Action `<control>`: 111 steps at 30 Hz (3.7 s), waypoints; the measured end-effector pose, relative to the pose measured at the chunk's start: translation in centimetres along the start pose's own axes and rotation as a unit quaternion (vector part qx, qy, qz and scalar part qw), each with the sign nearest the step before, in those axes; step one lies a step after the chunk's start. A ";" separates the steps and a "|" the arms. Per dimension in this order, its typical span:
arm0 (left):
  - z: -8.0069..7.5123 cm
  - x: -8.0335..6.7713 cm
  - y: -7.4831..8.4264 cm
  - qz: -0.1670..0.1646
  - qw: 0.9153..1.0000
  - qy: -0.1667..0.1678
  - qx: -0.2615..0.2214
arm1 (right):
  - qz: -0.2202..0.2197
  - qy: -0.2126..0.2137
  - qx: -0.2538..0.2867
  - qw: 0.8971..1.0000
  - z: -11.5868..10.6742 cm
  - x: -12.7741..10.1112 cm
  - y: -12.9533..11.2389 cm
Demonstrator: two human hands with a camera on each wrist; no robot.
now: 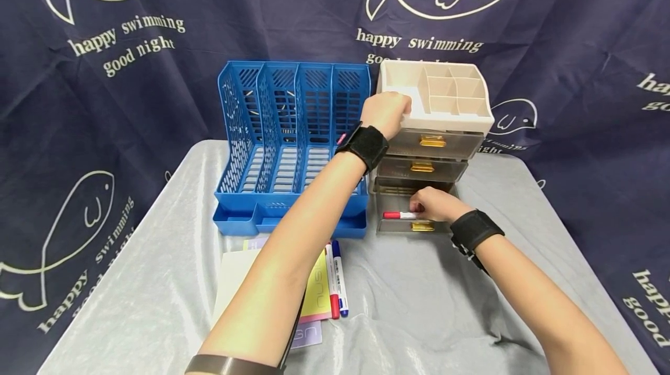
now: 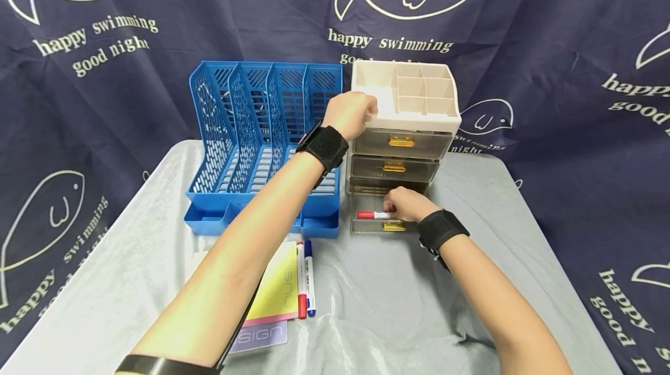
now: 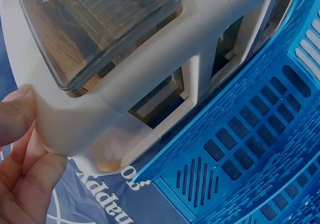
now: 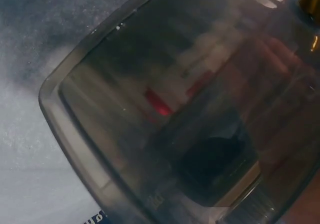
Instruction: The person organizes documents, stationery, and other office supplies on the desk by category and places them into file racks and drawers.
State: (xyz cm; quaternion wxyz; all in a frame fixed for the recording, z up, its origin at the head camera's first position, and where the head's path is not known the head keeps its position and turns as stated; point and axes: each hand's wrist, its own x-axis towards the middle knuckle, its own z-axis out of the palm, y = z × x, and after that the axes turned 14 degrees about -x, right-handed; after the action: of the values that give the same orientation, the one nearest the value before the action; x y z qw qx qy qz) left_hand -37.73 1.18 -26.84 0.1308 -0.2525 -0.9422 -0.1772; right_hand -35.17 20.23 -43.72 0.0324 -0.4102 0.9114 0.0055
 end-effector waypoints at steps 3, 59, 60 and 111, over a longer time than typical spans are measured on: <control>0.0 0.0 0.0 0.000 1.000 -0.002 0.000 | 0.000 -0.001 0.010 1.000 0.1 0.0 0.2; 0.0 0.1 0.0 0.002 1.000 0.001 -0.005 | -0.338 0.175 -0.199 0.903 2.0 2.1 -16.2; 0.0 0.1 0.0 0.002 1.000 0.001 -0.005 | -0.343 0.173 -0.209 0.899 2.1 2.1 -16.3; 0.0 0.1 0.1 -0.001 1.000 -0.003 -0.003 | -0.421 0.317 -0.319 0.788 -0.4 1.6 -15.6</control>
State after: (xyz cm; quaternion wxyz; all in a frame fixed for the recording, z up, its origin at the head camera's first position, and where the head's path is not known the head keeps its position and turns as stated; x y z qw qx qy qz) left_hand -37.77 1.28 -26.76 0.1266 -0.2525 -0.9424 -0.1794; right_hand -24.54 8.70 -43.19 -0.3915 -0.7188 0.5542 0.1513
